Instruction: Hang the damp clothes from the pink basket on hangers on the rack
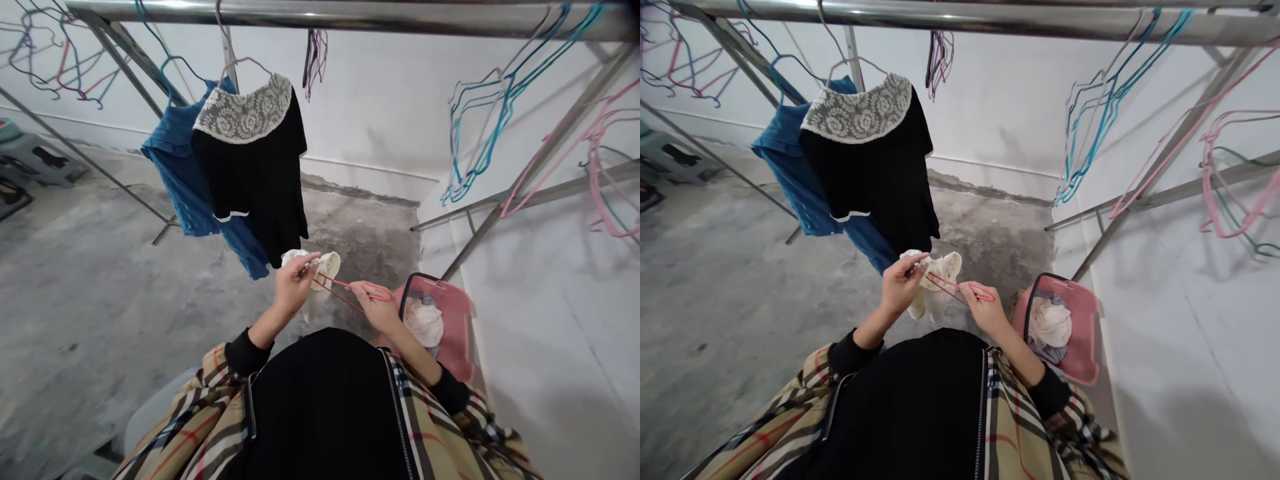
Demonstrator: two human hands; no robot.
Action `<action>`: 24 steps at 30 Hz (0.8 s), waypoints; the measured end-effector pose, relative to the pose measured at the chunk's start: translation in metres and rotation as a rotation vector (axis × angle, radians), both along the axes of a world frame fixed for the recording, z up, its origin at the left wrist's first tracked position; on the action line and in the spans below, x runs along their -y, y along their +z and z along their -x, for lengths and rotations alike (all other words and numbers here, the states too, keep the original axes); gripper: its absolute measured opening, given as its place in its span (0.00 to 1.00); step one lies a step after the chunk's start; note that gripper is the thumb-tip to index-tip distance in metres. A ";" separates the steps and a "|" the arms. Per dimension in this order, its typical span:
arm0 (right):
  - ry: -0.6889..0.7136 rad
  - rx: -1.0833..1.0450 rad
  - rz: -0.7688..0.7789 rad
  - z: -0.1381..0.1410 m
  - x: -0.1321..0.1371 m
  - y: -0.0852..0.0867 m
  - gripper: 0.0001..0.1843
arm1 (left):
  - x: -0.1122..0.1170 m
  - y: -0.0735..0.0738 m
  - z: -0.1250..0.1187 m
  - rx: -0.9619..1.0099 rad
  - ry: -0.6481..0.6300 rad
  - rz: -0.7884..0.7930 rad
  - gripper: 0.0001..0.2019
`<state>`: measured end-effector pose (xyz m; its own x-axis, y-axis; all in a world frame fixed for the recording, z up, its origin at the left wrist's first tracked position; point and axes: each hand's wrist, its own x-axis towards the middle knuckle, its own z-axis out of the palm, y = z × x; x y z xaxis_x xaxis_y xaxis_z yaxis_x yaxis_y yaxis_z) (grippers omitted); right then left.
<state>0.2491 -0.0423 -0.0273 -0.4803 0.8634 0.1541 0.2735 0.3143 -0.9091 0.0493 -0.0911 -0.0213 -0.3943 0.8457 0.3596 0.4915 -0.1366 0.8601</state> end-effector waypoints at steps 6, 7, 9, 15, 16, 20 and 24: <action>-0.070 -0.149 0.053 0.022 -0.011 -0.020 0.28 | 0.010 -0.004 -0.022 -0.289 -0.336 -0.009 0.14; -0.083 -0.162 0.072 0.021 -0.013 -0.020 0.27 | 0.010 -0.001 -0.019 -0.357 -0.326 -0.008 0.14; -0.101 -0.181 0.073 0.016 -0.016 -0.018 0.27 | 0.007 0.008 -0.008 -0.519 -0.231 -0.014 0.13; -0.056 -0.161 0.002 0.002 -0.026 -0.001 0.24 | -0.006 0.033 0.016 -0.842 -0.304 0.043 0.13; -0.031 -0.159 0.021 0.000 -0.029 0.001 0.23 | -0.007 0.035 0.017 -0.848 -0.346 0.068 0.13; -0.010 -0.255 0.150 -0.017 -0.043 -0.007 0.19 | -0.002 0.043 0.019 -0.870 -0.286 0.056 0.13; -0.298 -0.414 0.355 -0.049 -0.066 -0.047 0.21 | 0.008 0.053 0.027 -0.982 -0.174 -0.054 0.10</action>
